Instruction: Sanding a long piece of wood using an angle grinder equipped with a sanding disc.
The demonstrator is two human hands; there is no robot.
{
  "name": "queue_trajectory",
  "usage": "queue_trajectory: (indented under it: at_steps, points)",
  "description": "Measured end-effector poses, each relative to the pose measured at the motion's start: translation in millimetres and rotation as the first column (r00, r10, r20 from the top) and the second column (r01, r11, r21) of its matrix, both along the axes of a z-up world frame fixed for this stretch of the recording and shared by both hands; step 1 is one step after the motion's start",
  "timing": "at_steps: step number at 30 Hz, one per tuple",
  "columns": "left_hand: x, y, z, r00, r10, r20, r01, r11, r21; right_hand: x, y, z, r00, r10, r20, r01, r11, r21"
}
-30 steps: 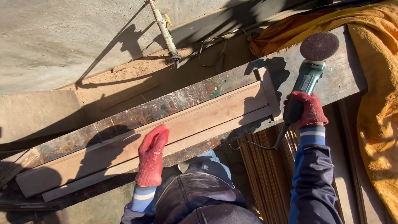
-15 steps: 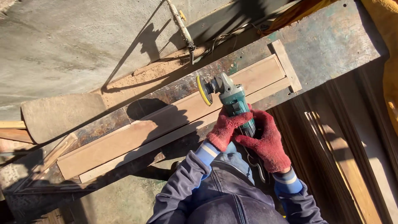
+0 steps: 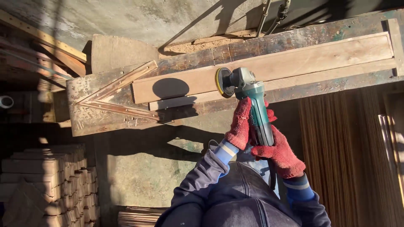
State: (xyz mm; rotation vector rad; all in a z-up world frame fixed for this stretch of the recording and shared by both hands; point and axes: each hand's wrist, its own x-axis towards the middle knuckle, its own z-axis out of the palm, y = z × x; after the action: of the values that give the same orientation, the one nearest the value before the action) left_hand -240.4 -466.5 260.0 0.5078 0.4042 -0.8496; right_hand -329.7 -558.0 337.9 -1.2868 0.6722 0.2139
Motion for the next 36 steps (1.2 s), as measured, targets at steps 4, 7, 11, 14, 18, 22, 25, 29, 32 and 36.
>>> queue_trajectory:
  at_steps: [4, 7, 11, 14, 18, 22, 25, 29, 32, 36]
  points:
    - [-22.4, 14.4, 0.4, 0.997, 0.046, 0.062, -0.043, 0.998, -0.041, -34.1, 34.2, 1.2, 0.988, 0.106, -0.113, -0.140, 0.926, -0.351]
    - [-35.3, 11.8, 12.2, 0.984, 0.168, 0.051, -0.164, 0.984, -0.072, -44.3, 34.6, 0.9, 0.986, 0.124, -0.115, -0.160, 0.899, -0.407]
    - [-45.7, 9.1, 10.8, 0.997, 0.076, 0.004, -0.075, 0.984, -0.160, -56.2, 27.2, 8.0, 0.993, 0.022, -0.118, -0.064, 0.932, -0.356]
    - [-46.5, 2.3, -1.1, 0.997, -0.077, -0.012, 0.072, 0.964, -0.257, -63.1, 23.5, 18.9, 0.986, -0.031, -0.162, -0.029, 0.934, -0.356]
    - [-64.6, -13.9, -12.2, 0.991, -0.126, -0.034, 0.109, 0.942, -0.318, -62.4, 26.1, 54.0, 0.972, -0.049, -0.230, -0.047, 0.917, -0.396]
    - [-65.9, -23.1, -20.1, 0.978, -0.202, -0.046, 0.175, 0.925, -0.337, -83.6, 0.2, 27.0, 0.974, -0.081, -0.213, 0.001, 0.936, -0.352]
    - [-67.8, -23.2, -11.0, 0.963, -0.269, 0.026, 0.247, 0.836, -0.490, -98.2, -9.1, 17.9, 0.989, -0.147, -0.015, 0.144, 0.980, -0.138]
    - [-75.4, -26.5, -16.9, 0.959, -0.277, 0.056, 0.281, 0.913, -0.295, -101.9, -4.6, 20.9, 0.979, -0.203, -0.014, 0.200, 0.971, -0.133]
    - [-62.5, -15.8, -20.4, 0.952, -0.301, 0.064, 0.300, 0.861, -0.412, -86.7, 8.6, 46.6, 0.983, -0.152, -0.106, 0.115, 0.950, -0.291]
    - [-62.7, -2.9, 29.4, 0.989, -0.100, 0.108, 0.134, 0.914, -0.383, -71.1, 30.4, 42.6, 0.965, -0.136, -0.222, 0.024, 0.894, -0.447]
